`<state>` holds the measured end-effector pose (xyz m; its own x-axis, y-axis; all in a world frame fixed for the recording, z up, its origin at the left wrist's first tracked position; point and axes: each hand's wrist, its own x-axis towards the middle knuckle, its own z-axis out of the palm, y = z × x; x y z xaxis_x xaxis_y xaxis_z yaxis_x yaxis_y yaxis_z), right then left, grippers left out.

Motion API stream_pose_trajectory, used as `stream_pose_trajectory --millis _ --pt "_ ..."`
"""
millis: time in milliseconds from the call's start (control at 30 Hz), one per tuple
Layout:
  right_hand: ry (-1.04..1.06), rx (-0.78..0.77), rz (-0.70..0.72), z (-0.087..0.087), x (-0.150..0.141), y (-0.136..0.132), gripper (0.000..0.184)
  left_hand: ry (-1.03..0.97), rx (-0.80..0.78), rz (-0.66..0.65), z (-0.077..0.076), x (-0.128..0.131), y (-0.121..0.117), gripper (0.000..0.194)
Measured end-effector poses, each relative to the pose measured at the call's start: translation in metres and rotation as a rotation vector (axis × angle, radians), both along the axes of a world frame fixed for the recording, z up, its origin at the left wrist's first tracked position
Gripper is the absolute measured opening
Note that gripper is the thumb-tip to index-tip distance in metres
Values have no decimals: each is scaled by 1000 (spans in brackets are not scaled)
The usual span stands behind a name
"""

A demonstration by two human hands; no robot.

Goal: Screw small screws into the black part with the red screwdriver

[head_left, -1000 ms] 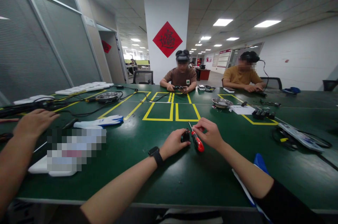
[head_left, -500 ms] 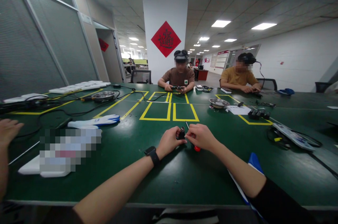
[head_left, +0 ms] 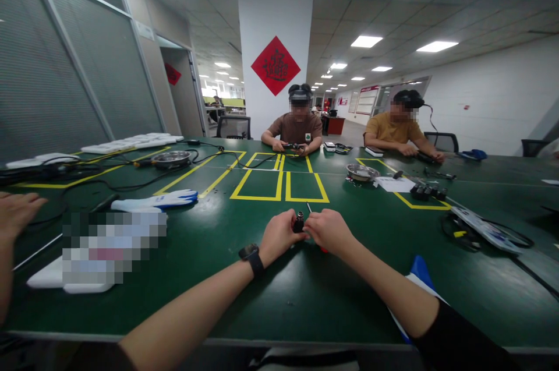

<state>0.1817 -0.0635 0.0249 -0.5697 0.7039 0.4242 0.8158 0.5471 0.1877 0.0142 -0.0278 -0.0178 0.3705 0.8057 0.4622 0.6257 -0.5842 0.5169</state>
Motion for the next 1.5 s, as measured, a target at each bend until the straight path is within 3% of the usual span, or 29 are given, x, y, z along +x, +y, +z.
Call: stream_pose_trajectory --millis 300,600,667,800,933,1000,1233,1367,1500 --pt "-37 -24 10 5 2 -4 18 26 -44 -5 7 2 -3 39" --pt "-16 -61 160 4 5 0 15 -25 -65 -121 2 -2 5 41" --pt "103 -97 137 5 10 3 15 -35 -68 -138 1 -2 6 42" --pt "321 -115 -53 5 29 11 18 -50 -78 -139 0 -2 7 43" --pt "109 -253 -41 -2 42 20 44 -43 -86 -133 -1 -1 8 43" --pt "3 -357 0 -4 41 22 40 -33 -76 -140 -1 -1 8 42" --pt "-37 -438 110 9 31 16 31 -26 -71 -147 -1 -1 6 39" --pt "136 -412 155 11 36 16 27 -23 -68 -125 -1 -1 5 34" --pt "654 -318 153 7 38 20 19 -25 -46 -143 -1 -1 5 38"
